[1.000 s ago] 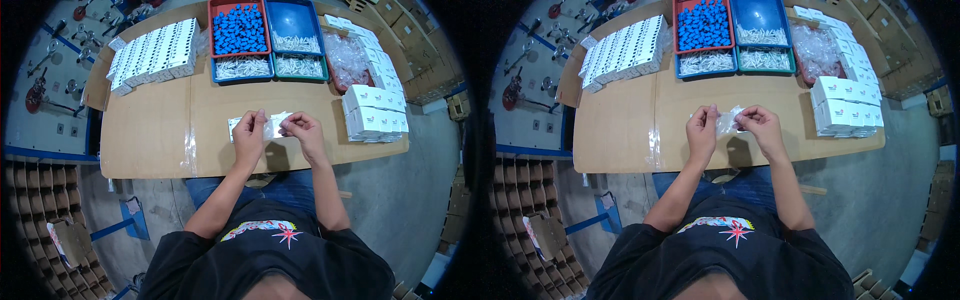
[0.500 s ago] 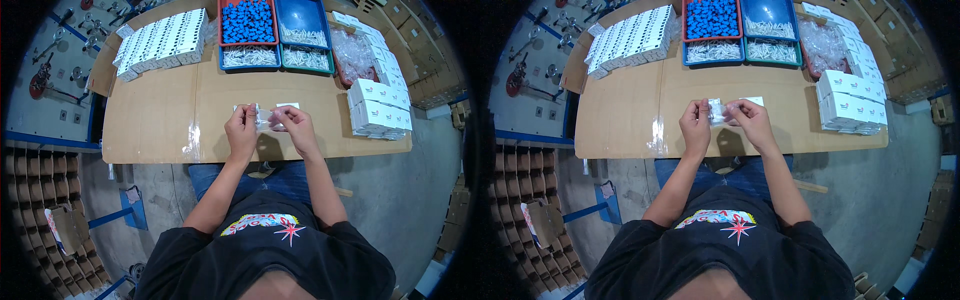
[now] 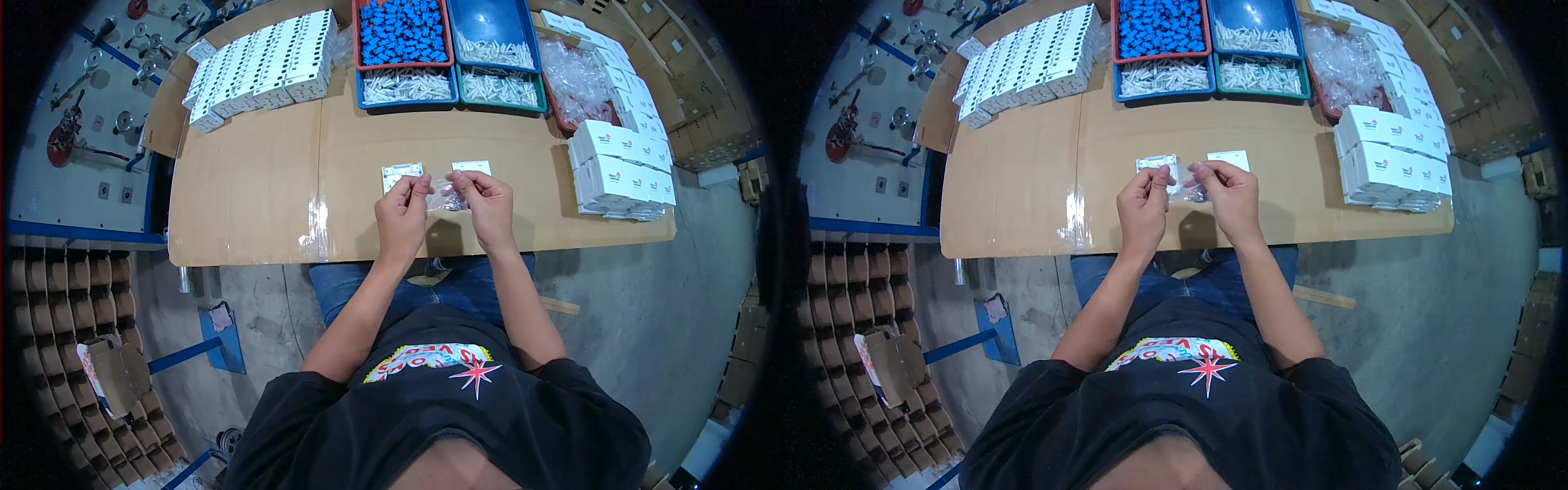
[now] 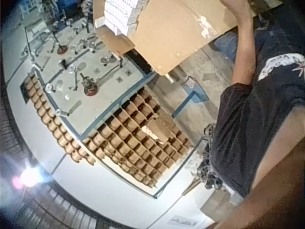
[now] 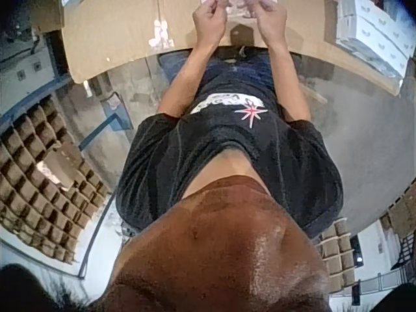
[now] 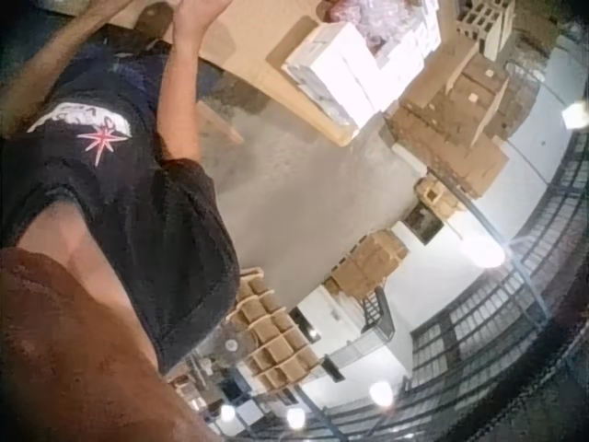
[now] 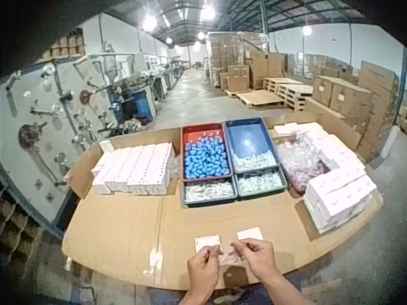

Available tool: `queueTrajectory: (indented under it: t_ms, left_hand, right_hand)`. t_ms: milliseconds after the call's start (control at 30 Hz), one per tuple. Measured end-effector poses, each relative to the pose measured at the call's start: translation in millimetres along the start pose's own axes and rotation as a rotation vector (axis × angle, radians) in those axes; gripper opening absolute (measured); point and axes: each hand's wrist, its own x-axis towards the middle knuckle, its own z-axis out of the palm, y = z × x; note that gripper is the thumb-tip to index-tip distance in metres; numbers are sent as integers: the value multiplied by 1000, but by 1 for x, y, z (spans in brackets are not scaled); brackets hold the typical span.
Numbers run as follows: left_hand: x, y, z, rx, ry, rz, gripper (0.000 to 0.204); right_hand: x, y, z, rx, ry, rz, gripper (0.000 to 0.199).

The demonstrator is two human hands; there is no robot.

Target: The person opens a small white box and removes a plastic bag containing small white components. They then pick up individual white components from a tray and place them into the plastic bag. The person repeats this process, adding more components to the bag.

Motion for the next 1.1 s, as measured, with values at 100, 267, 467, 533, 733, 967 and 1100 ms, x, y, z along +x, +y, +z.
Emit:
queueTrajectory:
  t_ms: [100,267,467,533,733,967,1100]
  left_hand:
    - [2,-7,0,-89,7,18,37]
    - [-3,2,4,-185,35,-105,39]
    - [4,-9,-4,-140,-110,-113,31]
    - [5,-11,-6,-128,-221,-135,27]
    - [0,-17,-9,-247,-261,-336,19]
    - [1,-20,-12,-225,-90,-341,16]
    - [2,-22,-11,-232,-63,-323,16]
  right_hand:
    - [-2,-1,3,-118,2,17,18]
    - [-1,-4,2,-162,17,58,18]
    - [4,-14,-11,-98,-2,167,22]
    - [5,-11,-16,-102,40,167,24]
    - [10,-3,-32,-214,72,130,26]
    - [0,-24,-28,-500,176,-205,24]
    - [-13,-26,-3,-495,-73,-161,17]
